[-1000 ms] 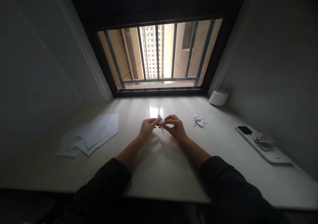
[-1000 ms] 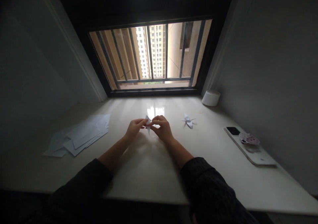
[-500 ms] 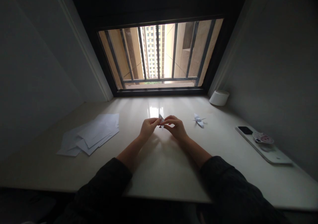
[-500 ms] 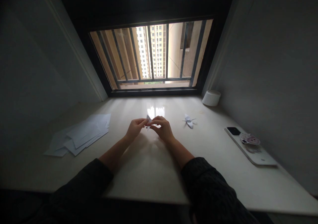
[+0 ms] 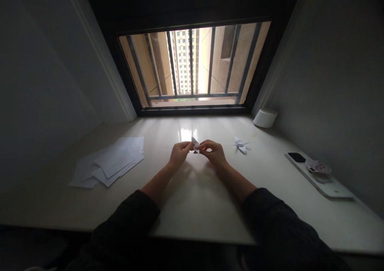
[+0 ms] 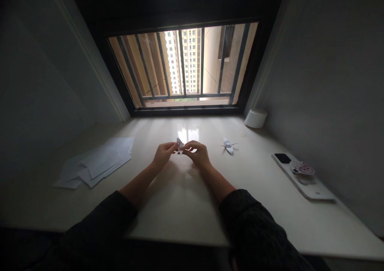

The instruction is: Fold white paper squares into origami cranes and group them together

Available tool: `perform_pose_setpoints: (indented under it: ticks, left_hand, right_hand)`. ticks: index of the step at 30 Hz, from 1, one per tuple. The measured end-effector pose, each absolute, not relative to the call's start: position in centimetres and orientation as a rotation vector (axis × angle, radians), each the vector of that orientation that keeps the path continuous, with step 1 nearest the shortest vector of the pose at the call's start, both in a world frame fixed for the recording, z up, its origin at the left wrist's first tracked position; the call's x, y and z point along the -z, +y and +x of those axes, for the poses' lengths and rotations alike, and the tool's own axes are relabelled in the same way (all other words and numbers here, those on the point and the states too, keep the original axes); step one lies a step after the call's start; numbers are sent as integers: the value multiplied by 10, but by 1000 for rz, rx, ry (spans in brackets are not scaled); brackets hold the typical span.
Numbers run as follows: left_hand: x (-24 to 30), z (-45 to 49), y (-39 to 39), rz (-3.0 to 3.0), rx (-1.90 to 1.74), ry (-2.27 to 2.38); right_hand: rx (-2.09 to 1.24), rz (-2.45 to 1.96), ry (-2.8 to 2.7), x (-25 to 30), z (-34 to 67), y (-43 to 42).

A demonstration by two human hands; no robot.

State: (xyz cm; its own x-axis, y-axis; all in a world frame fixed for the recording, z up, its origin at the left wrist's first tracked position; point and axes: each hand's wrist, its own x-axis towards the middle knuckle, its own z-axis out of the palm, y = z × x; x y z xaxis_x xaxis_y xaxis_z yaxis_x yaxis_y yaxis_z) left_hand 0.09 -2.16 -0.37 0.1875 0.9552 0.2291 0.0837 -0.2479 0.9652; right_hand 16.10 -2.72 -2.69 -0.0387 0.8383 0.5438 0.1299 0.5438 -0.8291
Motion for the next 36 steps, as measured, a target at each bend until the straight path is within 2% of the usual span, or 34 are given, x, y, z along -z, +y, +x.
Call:
perform_pose_setpoints:
  ticks: [24, 36]
  left_hand:
    - [7, 5, -25, 1488, -1225, 1022]
    - [3, 6, -26, 1522, -1337, 1009]
  right_hand:
    - [-1025, -868, -1136, 23, 153, -28]
    - [-848, -971, -1299, 25, 155, -30]
